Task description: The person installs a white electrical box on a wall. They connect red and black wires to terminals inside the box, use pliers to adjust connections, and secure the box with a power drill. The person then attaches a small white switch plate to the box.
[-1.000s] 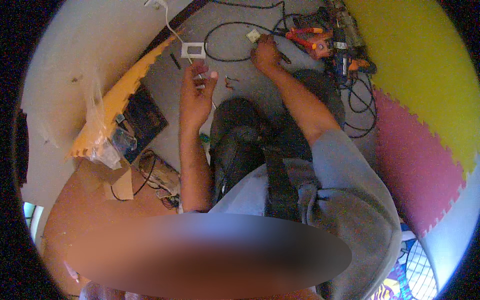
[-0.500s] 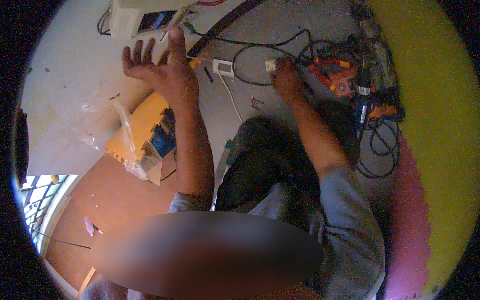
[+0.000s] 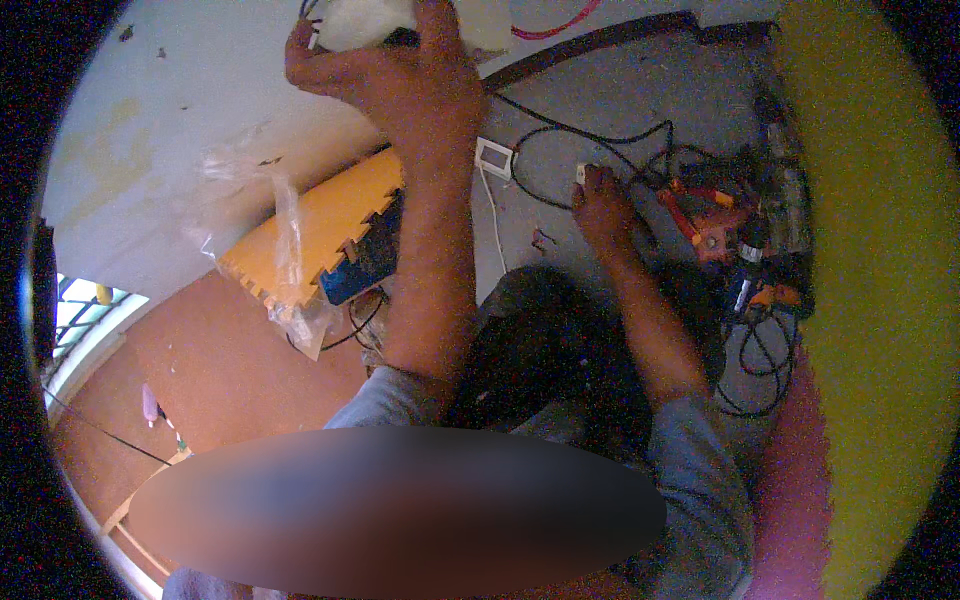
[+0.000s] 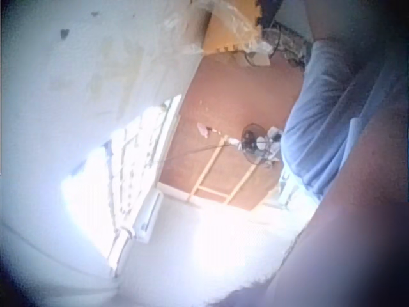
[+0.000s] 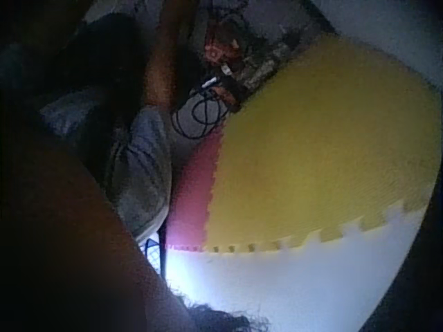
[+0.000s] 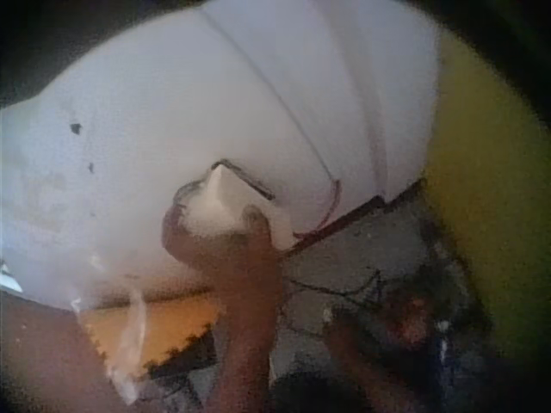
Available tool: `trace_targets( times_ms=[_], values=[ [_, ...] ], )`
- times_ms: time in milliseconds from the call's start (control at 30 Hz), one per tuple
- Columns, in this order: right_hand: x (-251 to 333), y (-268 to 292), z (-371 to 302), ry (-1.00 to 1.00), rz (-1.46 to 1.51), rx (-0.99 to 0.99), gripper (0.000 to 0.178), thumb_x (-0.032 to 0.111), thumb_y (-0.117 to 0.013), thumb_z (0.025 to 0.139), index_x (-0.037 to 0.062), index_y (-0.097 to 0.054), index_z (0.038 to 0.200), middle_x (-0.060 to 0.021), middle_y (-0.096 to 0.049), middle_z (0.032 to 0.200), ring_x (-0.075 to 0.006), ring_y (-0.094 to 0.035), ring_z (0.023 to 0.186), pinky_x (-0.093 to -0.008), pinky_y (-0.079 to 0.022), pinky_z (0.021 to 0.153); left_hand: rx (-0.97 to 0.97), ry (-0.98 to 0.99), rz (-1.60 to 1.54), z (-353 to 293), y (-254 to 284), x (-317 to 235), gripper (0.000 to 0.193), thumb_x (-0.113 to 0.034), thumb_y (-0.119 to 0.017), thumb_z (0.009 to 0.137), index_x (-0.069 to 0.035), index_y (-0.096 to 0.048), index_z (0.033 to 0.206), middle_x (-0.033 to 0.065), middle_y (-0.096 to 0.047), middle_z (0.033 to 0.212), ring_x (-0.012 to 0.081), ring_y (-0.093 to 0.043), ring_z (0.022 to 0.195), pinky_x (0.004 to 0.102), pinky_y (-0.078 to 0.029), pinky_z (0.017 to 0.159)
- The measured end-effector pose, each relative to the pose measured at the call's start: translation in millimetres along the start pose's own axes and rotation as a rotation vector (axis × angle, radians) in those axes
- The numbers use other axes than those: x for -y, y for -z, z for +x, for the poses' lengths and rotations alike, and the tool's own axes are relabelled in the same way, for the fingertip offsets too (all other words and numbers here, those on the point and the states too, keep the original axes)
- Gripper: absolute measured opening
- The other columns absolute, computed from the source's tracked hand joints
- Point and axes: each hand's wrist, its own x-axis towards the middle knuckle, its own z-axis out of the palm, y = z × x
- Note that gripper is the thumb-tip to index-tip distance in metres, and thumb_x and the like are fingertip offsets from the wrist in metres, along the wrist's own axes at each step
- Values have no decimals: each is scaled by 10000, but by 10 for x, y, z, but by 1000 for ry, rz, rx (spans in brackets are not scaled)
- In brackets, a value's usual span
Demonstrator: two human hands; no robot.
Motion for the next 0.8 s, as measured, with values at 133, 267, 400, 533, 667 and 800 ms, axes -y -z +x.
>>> trace_targets(
  times_ms=[133, 267, 400, 533, 667, 800],
  values=[
    [-5, -2, -29, 86, 4, -137, 434, 292, -667, 954, 17, -577, 1276, -221, -646, 1197, -398, -665, 1038, -495, -564, 858, 25, 2, 78, 1, 109, 89, 753, -78, -749, 867, 54, -296, 1453, 248, -438, 1339, 372, -498, 1267, 500, -445, 1075],
    [42, -27, -38, 57, -16, -153, 440, 285, -693, 933, 22, -588, 1269, -217, -651, 1185, -390, -675, 1011, -490, -572, 829, 119, 46, -76, 124, 374, 251, 659, -88, -773, 902, -54, -413, 1452, 248, -394, 1379, 329, -559, 1196, 415, -558, 946],
    [51, -17, -48, 8, -36, -169, 502, 303, -719, 913, 26, -568, 1303, -215, -636, 1216, -380, -663, 1052, -485, -558, 862, 233, 49, -61, 283, 593, 326, 539, -93, -753, 894, -67, -492, 1364, 248, -472, 1289, 307, -610, 1124, 384, -563, 913],
    [-46, -47, -40, -27, -106, -123, 580, 333, -741, 896, 14, -552, 1341, -213, -617, 1263, -381, -635, 1118, -498, -526, 924, 256, 105, -150, 377, 665, 338, 711, -162, -830, 824, 11, -352, 1322, 255, -621, 1127, 281, -661, 1027, 347, -535, 909],
    [-156, -148, -14, -51, -74, -34, 542, 300, -716, 912, -27, -568, 1319, -228, -629, 1285, -405, -592, 1213, -516, -492, 1023, 224, 144, -115, 391, 698, 367, 623, -177, -799, 843, -9, -414, 1303, 217, -613, 1136, 269, -658, 1036, 342, -522, 929],
    [-197, -240, 19, -41, -160, -45, 595, 310, -755, 871, -10, -566, 1336, -208, -636, 1260, -392, -605, 1184, -520, -470, 1037, 356, 2, 140, 473, 782, 408, 347, -79, -564, 1010, -202, -697, 1305, 190, -341, 1441, 335, -582, 1263, 469, -585, 969]
  ],
)
